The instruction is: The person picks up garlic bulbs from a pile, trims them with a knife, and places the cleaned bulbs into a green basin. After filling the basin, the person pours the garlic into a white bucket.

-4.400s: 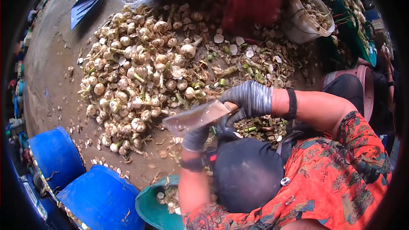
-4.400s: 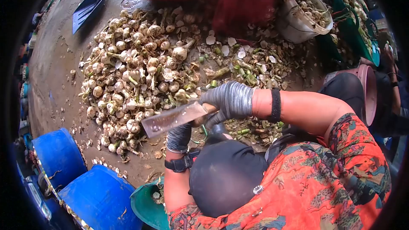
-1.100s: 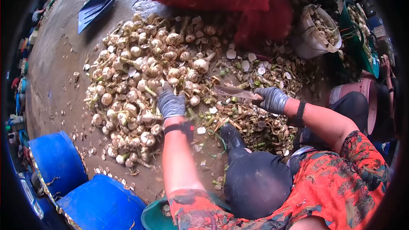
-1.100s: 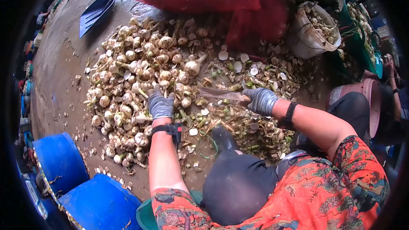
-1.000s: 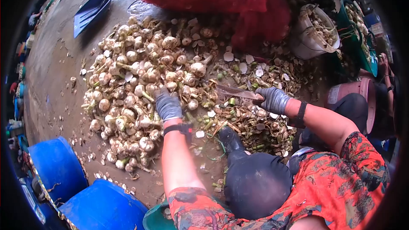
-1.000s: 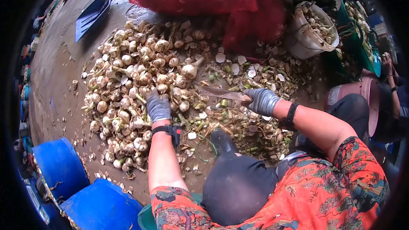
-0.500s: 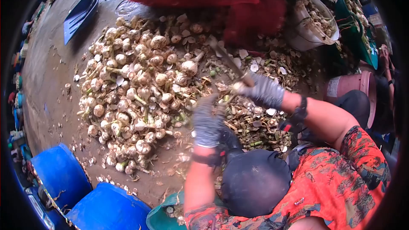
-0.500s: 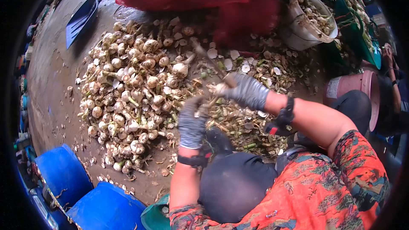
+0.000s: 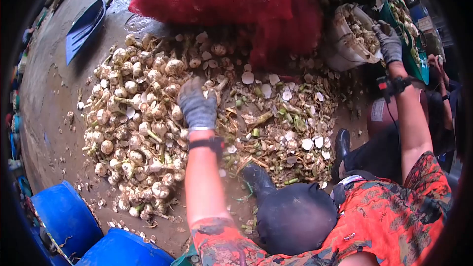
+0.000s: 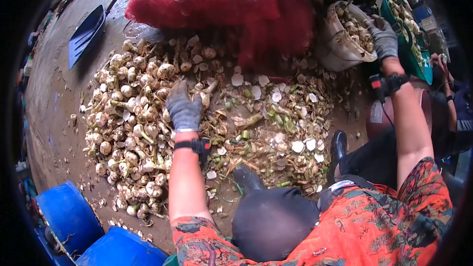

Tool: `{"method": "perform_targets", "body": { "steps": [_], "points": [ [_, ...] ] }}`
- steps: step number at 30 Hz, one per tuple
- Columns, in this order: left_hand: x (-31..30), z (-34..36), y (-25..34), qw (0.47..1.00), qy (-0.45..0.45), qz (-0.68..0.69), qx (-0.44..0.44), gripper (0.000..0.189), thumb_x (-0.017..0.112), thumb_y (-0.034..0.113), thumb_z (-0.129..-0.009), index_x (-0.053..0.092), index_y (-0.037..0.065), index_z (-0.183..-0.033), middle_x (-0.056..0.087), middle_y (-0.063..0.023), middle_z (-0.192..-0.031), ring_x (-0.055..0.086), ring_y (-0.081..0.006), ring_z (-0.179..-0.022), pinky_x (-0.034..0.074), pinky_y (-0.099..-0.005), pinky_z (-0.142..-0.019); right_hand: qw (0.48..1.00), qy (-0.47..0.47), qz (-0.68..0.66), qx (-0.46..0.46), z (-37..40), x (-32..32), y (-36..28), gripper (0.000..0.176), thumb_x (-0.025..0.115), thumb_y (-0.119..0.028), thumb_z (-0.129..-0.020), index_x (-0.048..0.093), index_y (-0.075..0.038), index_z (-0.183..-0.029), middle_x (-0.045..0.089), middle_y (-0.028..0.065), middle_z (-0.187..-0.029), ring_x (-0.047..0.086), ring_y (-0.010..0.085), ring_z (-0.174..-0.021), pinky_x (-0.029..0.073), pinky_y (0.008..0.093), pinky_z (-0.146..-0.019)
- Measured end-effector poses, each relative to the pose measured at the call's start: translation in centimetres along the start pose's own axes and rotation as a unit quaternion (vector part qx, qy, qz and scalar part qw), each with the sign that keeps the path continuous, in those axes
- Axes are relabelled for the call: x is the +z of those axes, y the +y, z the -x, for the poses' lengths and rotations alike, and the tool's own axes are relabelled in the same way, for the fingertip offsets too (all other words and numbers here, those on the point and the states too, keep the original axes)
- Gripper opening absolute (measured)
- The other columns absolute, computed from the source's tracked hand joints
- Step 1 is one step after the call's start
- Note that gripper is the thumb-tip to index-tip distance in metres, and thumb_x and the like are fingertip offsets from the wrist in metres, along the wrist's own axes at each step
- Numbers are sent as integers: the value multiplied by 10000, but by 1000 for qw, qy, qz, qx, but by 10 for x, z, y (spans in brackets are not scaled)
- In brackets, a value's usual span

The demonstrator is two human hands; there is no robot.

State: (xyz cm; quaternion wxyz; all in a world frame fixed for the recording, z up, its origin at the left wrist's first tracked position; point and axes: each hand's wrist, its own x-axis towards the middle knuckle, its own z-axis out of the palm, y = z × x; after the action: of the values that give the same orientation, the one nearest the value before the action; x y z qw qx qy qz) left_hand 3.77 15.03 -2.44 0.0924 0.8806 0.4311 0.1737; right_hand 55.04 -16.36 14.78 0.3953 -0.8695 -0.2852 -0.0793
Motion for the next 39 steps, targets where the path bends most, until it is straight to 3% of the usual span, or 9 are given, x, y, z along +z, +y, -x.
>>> {"method": "perform_targets", "body": {
  "steps": [8, 10, 16, 19, 22, 23, 30, 34, 39],
  "points": [
    [35, 5, 26, 953, -230, -193, -46, 661, 586, 507, -868, 443, 221, -1447, 276, -155, -1561, 138, -338, -1479, 92, -550, -1181, 960, -251, -121, 26, 169, 98, -141, 258, 721, -139, -870, 651, -51, -1102, 696, 46, -965, 625, 113, -886, 515, 299, -812],
    [39, 42, 26, 965, -107, -239, 17, 572, 630, 383, -844, 509, 226, -1380, 386, -143, -1489, 291, -328, -1419, 129, -549, -1174, 948, -311, -65, 31, 199, 114, -137, 286, 724, -176, -857, 646, -65, -1109, 695, 101, -950, 645, 158, -868, 519, 325, -794],
    [-13, 59, 48, 964, -257, -30, -53, 446, 652, 276, -808, 613, 208, -1247, 536, -114, -1351, 462, -294, -1288, 141, -520, -1175, 861, -508, -20, -20, 261, 123, -155, 375, 697, -232, -840, 628, -113, -1189, 691, 162, -951, 677, 303, -867, 525, 372, -804],
    [-22, 84, 46, 940, -186, 261, -114, 413, 726, 163, -740, 628, 148, -1142, 607, -94, -1110, 574, -281, -1066, 419, -488, -985, 822, -561, -8, -92, 270, 121, -173, 397, 697, -296, -847, 614, -128, -1198, 685, 163, -976, 660, 359, -910, 525, 396, -813],
    [-37, 102, 40, 971, -19, 69, 229, 328, 722, 6, -763, 628, 84, -1068, 599, -49, -897, 610, -192, -796, 531, -333, -804, 816, -555, -46, -156, 274, 117, -199, 374, 683, -291, -852, 616, -119, -1177, 678, 163, -1001, 654, 355, -928, 520, 410, -809],
    [-41, 111, 43, 964, -75, 198, 162, 366, 757, 112, -760, 639, 105, -1106, 640, -69, -969, 624, -225, -870, 523, -359, -809, 814, -553, -79, -158, 276, 115, -206, 352, 675, -295, -849, 621, -118, -1148, 677, 161, -979, 654, 360, -907, 519, 415, -791],
    [-98, 159, 84, 627, -232, 711, -217, 462, 773, 309, -839, 618, 51, -1188, 667, -76, -1032, 641, -207, -888, 520, -348, -830, 792, -602, 88, -58, 273, 129, -171, 340, 645, -323, -869, 634, -101, -1127, 682, 200, -973, 667, 353, -883, 531, 389, -794],
    [-114, 162, 88, 866, -173, 466, -56, 510, 780, 329, -802, 609, 21, -1170, 633, -74, -1060, 604, -217, -1021, 516, -338, -882, 830, -551, -82, 38, 280, 97, -201, 460, 684, -434, -865, 632, -41, -1099, 697, 131, -921, 672, 228, -871, 524, 361, -810],
    [-131, 167, 89, 787, -177, 579, -116, 1127, 882, 195, -667, 147, 77, -1514, 431, -189, -1353, 504, -247, -1182, 475, -339, -971, 798, -582, -152, 20, 293, 119, -235, 343, 697, -388, -854, 610, -57, -886, 599, 37, -719, 586, 165, -685, 491, 326, -647]
  ]
}}
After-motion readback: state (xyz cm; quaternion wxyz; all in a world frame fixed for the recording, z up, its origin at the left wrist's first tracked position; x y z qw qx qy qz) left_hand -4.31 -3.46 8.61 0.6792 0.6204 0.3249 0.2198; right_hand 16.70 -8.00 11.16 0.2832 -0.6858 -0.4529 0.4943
